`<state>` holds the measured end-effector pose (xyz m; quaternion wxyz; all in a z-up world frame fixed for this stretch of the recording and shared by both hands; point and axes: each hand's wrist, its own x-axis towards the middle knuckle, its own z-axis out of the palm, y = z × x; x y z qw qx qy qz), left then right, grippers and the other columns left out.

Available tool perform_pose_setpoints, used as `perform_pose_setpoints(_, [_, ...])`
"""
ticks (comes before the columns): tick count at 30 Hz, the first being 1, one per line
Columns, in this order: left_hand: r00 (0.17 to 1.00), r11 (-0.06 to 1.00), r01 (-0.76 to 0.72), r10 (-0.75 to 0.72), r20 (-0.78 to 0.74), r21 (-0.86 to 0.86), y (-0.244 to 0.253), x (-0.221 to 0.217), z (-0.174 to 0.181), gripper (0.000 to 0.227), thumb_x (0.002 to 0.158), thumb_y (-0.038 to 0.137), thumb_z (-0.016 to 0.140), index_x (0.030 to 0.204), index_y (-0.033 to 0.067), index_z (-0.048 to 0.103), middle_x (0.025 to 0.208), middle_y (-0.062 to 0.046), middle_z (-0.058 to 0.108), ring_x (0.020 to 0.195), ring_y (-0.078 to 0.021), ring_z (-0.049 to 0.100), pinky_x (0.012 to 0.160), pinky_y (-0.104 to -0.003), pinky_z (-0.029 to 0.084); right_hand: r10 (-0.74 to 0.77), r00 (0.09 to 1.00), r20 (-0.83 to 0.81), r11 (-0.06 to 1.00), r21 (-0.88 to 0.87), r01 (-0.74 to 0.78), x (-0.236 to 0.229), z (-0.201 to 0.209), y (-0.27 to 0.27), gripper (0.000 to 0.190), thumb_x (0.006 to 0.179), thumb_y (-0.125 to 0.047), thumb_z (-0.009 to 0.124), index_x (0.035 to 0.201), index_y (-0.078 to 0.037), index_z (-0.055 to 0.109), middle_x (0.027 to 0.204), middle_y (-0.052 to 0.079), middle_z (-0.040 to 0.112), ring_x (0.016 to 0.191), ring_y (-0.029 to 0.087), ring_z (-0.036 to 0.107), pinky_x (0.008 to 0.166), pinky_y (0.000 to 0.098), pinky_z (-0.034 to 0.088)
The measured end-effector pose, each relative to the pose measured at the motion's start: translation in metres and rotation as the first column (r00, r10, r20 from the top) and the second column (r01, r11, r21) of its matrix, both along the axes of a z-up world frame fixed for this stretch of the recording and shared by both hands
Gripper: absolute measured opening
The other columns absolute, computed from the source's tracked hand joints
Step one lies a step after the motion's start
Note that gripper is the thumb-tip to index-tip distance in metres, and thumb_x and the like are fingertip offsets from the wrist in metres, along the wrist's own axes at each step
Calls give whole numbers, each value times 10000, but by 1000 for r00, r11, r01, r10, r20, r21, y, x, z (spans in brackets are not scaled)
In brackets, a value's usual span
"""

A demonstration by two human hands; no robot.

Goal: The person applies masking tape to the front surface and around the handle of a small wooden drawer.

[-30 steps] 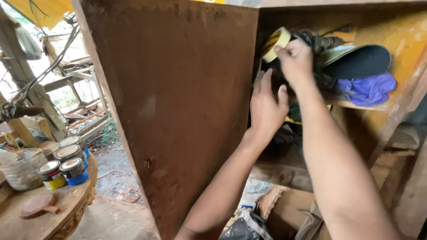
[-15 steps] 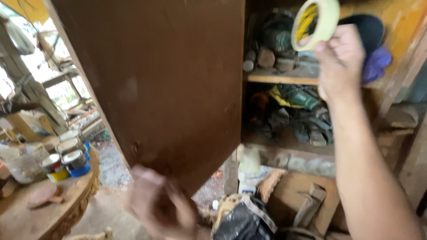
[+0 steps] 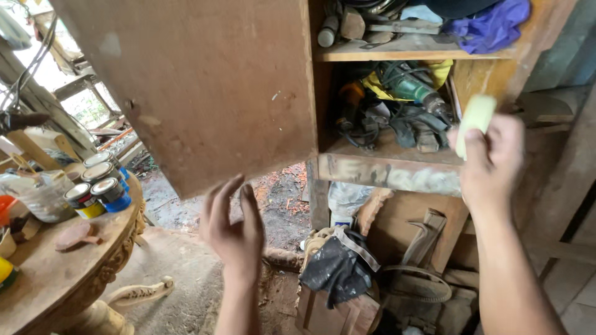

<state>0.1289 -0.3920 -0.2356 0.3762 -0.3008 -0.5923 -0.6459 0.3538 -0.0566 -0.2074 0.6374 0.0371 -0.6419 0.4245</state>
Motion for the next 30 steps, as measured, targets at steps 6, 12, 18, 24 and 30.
perform_pose_setpoints(6, [847, 856, -517, 508, 160, 23, -20, -156, 23, 819, 1163, 507, 503, 1542, -178, 263, 1612, -387, 235, 1508, -469, 253, 1238, -534, 216, -160, 968, 196, 980, -85, 179, 82, -59, -10, 127, 1182, 21, 514, 1254, 33, 409, 1044, 122, 699, 863, 122, 663, 847, 270, 557])
perform_pose_setpoints(12, [975, 967, -216, 206, 82, 135, -31, -118, 3, 496, 1101, 403, 621, 1295, -53, 624, 1215, -220, 665, 1104, -296, 638, 991, -415, 504, -212, 926, 313, 936, -206, 285, 127, -93, -32, 169, 1114, 22, 580, 1244, 55, 479, 974, 143, 667, 782, 126, 621, 694, 262, 510])
perform_pose_setpoints(18, [987, 983, 66, -90, -136, -174, -8, 130, -20, 141, 1016, 167, 710, 1028, 59, 620, 936, -43, 703, 851, -140, 681, 782, -278, 577, -253, 938, 236, 930, -206, 303, 140, -82, -70, 262, 1062, 22, 620, 1266, 60, 459, 1049, 144, 692, 906, 138, 686, 786, 264, 568])
perform_pose_setpoints(24, [792, 821, 407, -536, -293, -401, 126, 176, 41, 595, 975, 226, 754, 1472, 15, 504, 1420, -223, 568, 1322, -390, 596, 1138, -437, 503, -310, 921, 235, 912, -202, 358, 170, -62, -93, 274, 1063, -4, 624, 1278, 83, 478, 1035, 160, 707, 907, 149, 693, 750, 273, 556])
perform_pose_setpoints(30, [835, 793, 168, -430, -343, -586, 354, 157, 116, 758, 862, 452, 787, 1430, 60, 472, 1444, -288, 485, 1306, -449, 510, 1060, -488, 457, -267, 897, 352, 909, -218, 355, 194, -90, -123, 283, 1026, -72, 649, 1242, 70, 533, 974, 146, 732, 809, 142, 660, 702, 275, 544])
